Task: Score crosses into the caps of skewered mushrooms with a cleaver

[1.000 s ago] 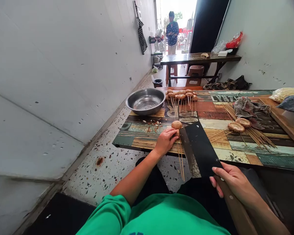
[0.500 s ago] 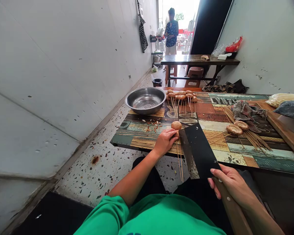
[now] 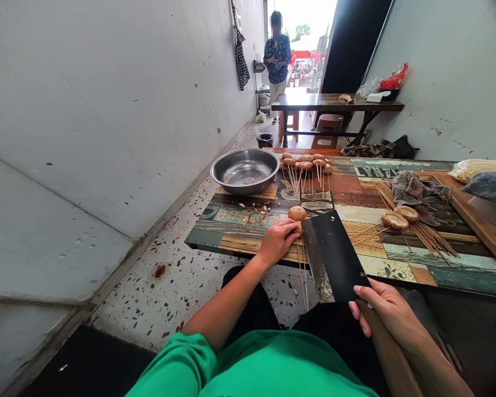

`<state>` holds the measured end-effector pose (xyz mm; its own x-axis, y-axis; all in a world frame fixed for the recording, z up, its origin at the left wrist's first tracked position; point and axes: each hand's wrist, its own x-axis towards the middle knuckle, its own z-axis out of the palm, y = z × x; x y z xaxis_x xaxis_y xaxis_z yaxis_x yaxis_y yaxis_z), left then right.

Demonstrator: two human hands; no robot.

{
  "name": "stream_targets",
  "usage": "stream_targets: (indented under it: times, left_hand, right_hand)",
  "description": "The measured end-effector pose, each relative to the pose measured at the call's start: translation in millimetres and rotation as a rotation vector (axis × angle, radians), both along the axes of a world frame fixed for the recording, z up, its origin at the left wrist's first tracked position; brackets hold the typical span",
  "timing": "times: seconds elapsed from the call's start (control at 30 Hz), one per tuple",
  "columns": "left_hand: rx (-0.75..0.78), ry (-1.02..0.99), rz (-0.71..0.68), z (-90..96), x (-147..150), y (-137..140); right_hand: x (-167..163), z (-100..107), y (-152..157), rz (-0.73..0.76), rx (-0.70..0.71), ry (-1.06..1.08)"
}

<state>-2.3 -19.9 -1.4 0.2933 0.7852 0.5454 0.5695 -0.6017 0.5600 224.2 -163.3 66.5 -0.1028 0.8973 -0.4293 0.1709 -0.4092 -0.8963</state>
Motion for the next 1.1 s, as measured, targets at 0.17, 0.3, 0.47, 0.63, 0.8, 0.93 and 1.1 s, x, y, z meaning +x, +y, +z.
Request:
stream_targets:
  times: [0.17, 0.3, 0.47, 0.63, 0.8, 0.93, 1.1]
  left_hand:
    - [0.033, -0.005, -0.01, -1.2, -0.5, 1.0]
    - [0.044, -0.016, -0.013, -1.0, -0.3, 1.3]
    - [0.019, -0.017, -0.015, -0.9, -0.1, 1.5]
    - [0.006, -0.041, -0.019, -3.6, 0.2, 1.8]
    - [0.029, -0.04, -0.034, -6.0, 0.8, 1.1]
    - [0.064, -0.018, -0.05, -6.9, 0.9, -0.5]
    - [0.064, 0.042, -0.09, -2.8, 1.4, -6.0]
  right_hand:
    - [-1.8, -1.9, 8.2, 0.011, 0.0, 0.009]
    - [1.1, -6.9, 8.0, 0.04, -0.007, 0.041]
    - [1.7, -7.6, 8.7, 0.01, -0.012, 0.082]
    - [3.8, -6.5, 13.0, 0.028, -0.018, 0.072]
    - [4.6, 1.7, -0.1, 0.11, 0.169, -0.318]
    - [-2.1, 10.0, -13.9, 0.19, 0.562, -0.891]
    - [-18.7, 11.5, -27.2, 0.339, 0.891, -1.377]
